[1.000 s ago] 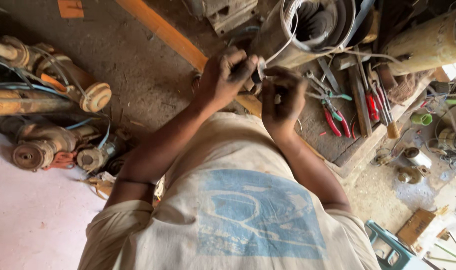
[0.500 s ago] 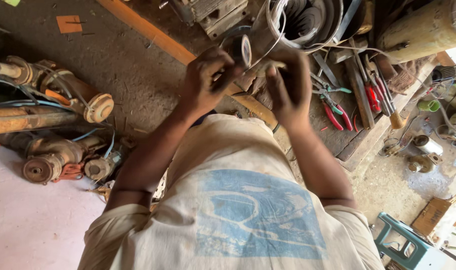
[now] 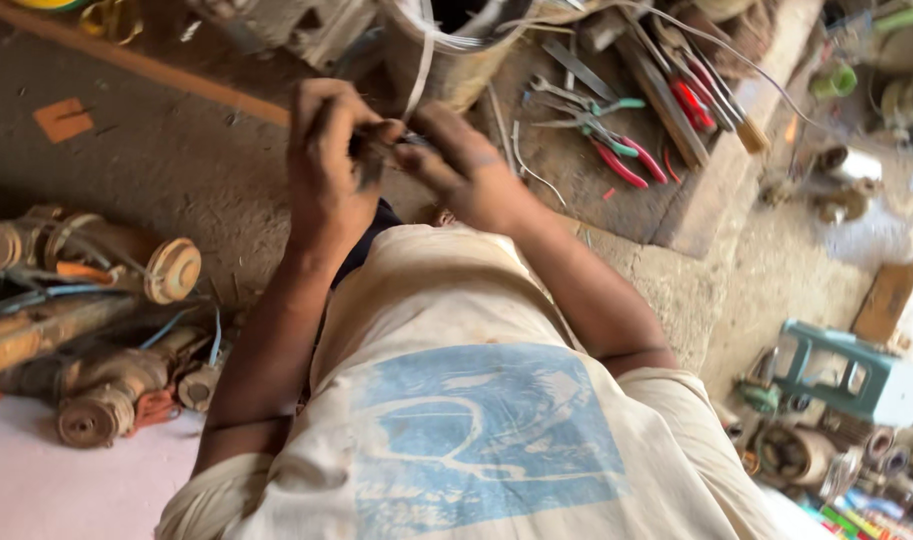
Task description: The person strips the insulation from several colored wires using pliers, then twists the exposed copper strands together. They wrap the connection with black electrical tape and place the finished assembly into a metal can.
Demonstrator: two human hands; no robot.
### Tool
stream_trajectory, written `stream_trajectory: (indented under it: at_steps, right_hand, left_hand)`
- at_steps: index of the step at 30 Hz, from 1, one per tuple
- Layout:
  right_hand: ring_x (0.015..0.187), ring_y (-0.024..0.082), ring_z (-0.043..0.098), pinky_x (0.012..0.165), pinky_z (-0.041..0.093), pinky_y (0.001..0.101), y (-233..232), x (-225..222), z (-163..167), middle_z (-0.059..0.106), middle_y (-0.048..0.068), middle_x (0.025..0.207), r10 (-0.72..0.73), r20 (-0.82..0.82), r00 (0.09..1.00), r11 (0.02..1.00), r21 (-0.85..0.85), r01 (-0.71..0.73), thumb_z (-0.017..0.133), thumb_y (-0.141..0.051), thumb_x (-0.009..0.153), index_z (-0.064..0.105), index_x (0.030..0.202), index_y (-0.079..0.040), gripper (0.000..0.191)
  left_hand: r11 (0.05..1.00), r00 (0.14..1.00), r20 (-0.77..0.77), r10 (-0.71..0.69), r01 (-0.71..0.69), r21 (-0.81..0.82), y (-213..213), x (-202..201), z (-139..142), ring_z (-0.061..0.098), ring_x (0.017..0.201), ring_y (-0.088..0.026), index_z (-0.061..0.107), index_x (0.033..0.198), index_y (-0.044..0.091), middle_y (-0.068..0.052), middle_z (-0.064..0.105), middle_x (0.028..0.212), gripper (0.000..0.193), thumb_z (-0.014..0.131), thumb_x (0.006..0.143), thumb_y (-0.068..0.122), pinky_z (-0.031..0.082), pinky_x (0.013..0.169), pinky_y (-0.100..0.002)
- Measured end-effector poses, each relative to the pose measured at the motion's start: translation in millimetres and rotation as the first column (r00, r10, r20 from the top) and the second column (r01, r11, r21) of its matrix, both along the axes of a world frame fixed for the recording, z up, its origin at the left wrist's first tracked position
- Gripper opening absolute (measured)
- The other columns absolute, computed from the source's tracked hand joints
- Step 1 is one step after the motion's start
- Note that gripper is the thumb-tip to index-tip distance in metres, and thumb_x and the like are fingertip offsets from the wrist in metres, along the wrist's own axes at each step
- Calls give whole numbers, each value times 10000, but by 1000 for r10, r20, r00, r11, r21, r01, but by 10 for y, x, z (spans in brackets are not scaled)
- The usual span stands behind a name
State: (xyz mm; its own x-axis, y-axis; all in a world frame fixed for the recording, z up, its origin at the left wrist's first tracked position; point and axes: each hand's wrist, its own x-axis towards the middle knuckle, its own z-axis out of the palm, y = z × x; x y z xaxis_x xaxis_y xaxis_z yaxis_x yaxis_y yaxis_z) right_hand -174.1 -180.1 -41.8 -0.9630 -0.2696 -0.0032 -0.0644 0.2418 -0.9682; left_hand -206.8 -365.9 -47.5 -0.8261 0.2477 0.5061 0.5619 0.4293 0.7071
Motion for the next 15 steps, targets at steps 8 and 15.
stream_trajectory:
  at_steps: [8,15]
  right_hand:
    - [1146,495,619,966,538,482,-31,-1,-63,621,330,1216,24,-486,873,926,340,164,644,-297,1019,626,1218,68,416]
    - [1140,373,697,970,554,439,444,-118,-237,697,202,1197,761,-325,562,551,-135,-823,628,-136,1029,706,1123,-15,172]
  left_hand:
    - [997,997,35,71,-69,-45,102,112,-306,648,984,-260,597,1038,36,-111,646,1018,288,527,1178,278,532,846,-402]
    - [991,729,676,-108,22,135,-111,-111,-203,646,675,-119,566,918,120,-12,621,792,238,481,1074,278,535,610,-324]
